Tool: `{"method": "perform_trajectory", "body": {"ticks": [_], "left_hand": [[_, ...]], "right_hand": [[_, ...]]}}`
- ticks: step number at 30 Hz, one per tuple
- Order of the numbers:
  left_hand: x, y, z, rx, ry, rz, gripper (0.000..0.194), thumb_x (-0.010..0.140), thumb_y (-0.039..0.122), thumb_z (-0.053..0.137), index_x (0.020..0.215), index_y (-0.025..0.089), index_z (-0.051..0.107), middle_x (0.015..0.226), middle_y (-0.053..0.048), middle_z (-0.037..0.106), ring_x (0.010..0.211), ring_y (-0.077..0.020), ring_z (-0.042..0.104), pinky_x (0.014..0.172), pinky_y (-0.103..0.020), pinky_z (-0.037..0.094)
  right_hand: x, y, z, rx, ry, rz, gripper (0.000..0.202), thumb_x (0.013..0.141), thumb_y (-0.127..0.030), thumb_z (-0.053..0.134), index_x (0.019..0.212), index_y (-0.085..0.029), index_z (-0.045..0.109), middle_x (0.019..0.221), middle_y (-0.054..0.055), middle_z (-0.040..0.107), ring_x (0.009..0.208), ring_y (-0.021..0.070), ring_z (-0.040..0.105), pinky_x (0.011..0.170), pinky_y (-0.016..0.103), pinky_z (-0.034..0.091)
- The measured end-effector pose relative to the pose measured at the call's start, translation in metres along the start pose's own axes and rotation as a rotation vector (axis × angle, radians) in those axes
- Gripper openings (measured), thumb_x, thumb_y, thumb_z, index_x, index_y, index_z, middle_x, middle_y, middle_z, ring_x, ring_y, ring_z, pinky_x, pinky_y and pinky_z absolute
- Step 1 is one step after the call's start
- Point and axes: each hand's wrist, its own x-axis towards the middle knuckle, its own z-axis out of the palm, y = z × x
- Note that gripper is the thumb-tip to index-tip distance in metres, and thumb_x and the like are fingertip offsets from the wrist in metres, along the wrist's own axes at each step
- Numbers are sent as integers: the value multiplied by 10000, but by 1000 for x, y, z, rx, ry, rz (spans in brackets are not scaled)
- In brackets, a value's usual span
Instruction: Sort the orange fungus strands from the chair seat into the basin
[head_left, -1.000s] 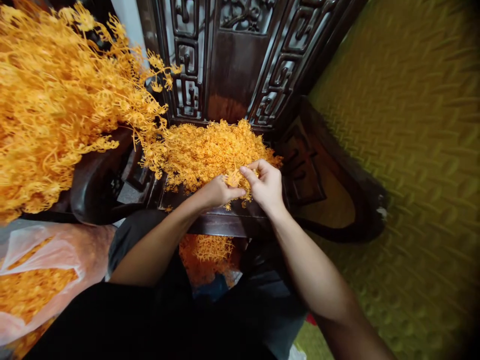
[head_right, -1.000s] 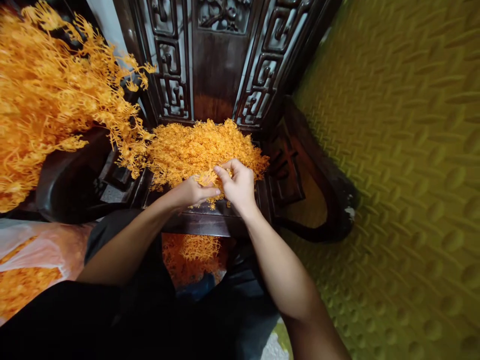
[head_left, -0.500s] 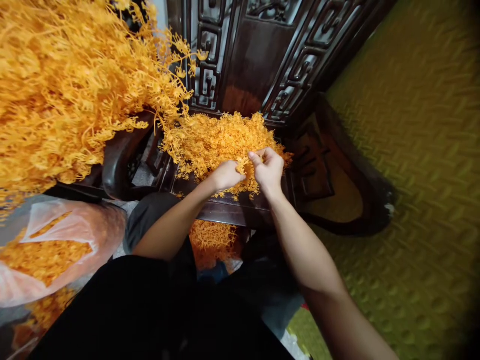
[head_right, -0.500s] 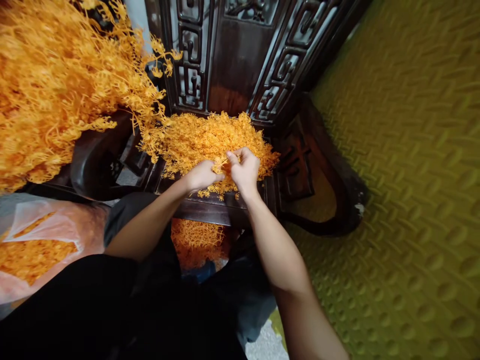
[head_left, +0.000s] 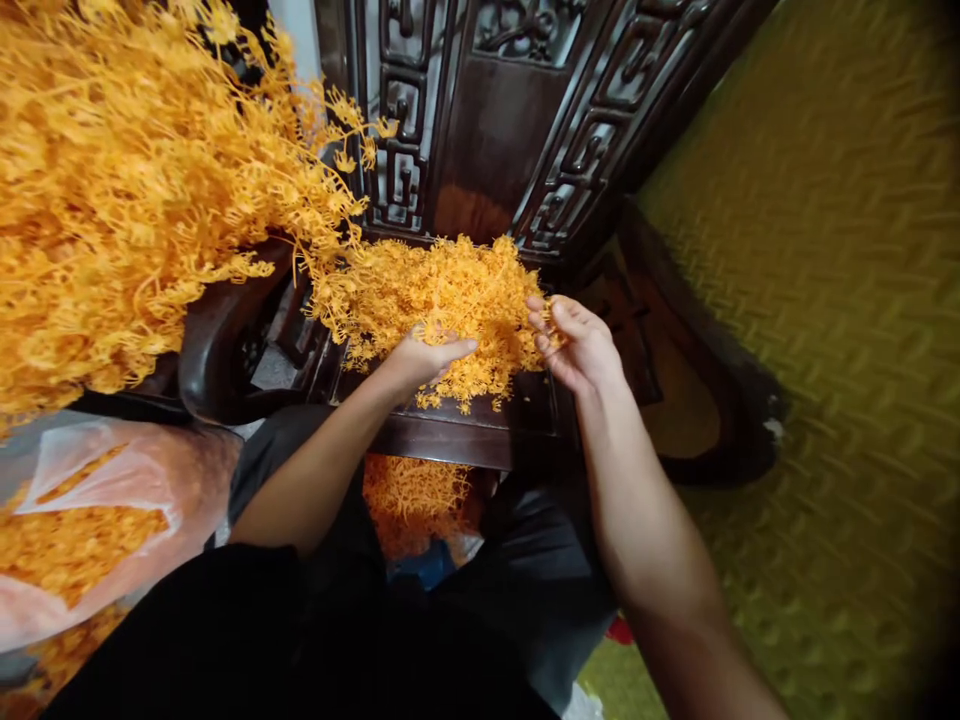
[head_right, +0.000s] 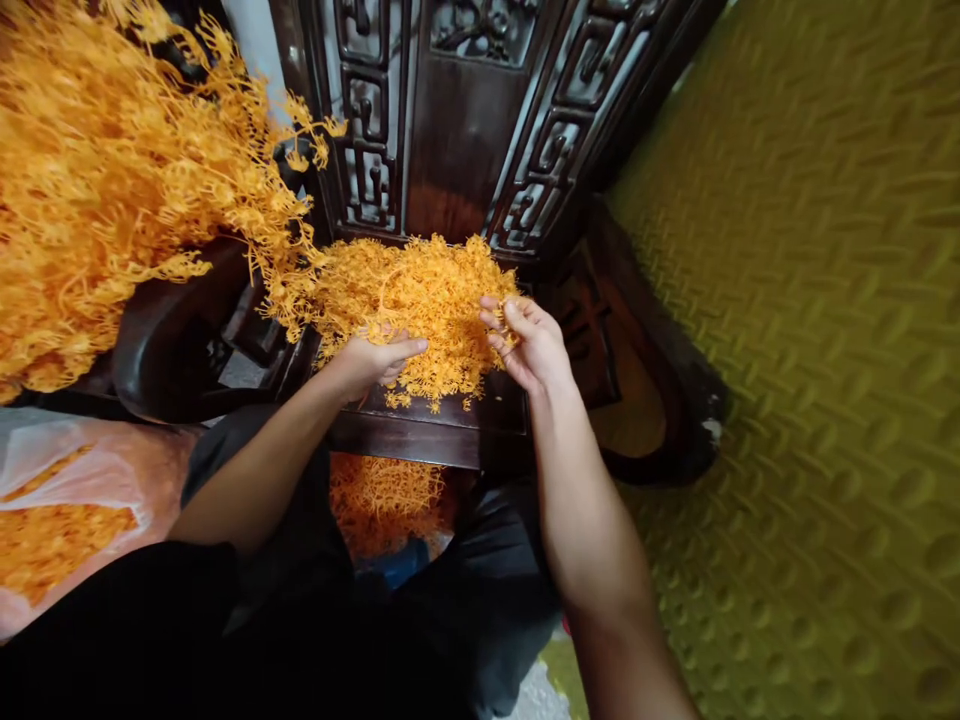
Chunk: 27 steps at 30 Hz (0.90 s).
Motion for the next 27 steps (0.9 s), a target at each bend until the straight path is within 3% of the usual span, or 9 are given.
{"method": "perform_trajectory", "body": {"ticks": [2,4,8,14,19,21,23,25,27], "left_hand": [[-3,5,5,-110,2,-93,417,781,487,827,767,222,506,567,74,249,541,-78,223,564,-318,194],[-7,10,7,-153,-11,-123,466,756,460,851,718,225,450,582,70,250,543,-68,204,566,-319,174],[-13,14,4,-138,-78,-5,562,756,434,844,663,222,333,609,58,283,544,-62,225,562,-321,155],[-20,20,-1,-103,-237,0,578,741,435,830,643,217,304,599,65,271,535,-62,241,548,-309,164],[-22,25,-3,-223,-299,-72,648,638,374,884,635,221,255,584,88,200,502,-46,192,541,-310,114],[-20,26,-2,-262,-267,-84,647,625,346,878,638,224,242,572,92,191,491,-42,177,541,-312,100],[-19,28,0,-278,-245,-102,608,645,330,839,649,230,240,553,91,196,482,-47,179,537,-312,100],[-20,30,2,-297,-250,-123,559,661,303,793,667,238,237,545,90,193,475,-52,173,533,-310,101],[-25,33,0,-308,-296,-147,550,652,281,780,663,240,232,531,88,193,467,-50,159,528,-310,97]], "right_hand": [[0,-3,3,19,-45,15,498,655,-435,902,953,-223,564,853,-7,648,629,84,558,439,172,400],[-1,-4,9,7,-88,-10,490,686,-493,888,882,-222,530,734,-41,515,549,63,424,385,168,270],[-7,2,30,-71,-129,-39,678,707,-662,863,675,-218,353,580,-82,283,462,43,250,386,193,164],[-5,10,47,-238,-198,-29,544,748,-699,820,804,-190,637,487,-77,371,403,49,268,387,218,161],[-11,-4,42,-366,-522,93,616,762,-781,745,895,-181,709,486,-81,386,408,56,285,401,222,213],[-15,-7,46,-523,-461,-64,538,763,-698,798,888,-178,737,563,-36,533,494,87,449,486,237,354],[-14,-6,52,-641,-270,-287,440,776,-606,828,787,-180,720,701,14,660,654,133,584,624,274,459],[-8,-2,52,-652,-74,-430,419,786,-571,826,731,-185,674,774,33,691,744,164,624,688,300,486],[4,-1,44,-542,109,-475,438,799,-580,806,728,-198,605,763,25,659,689,147,595,617,282,456]]}}
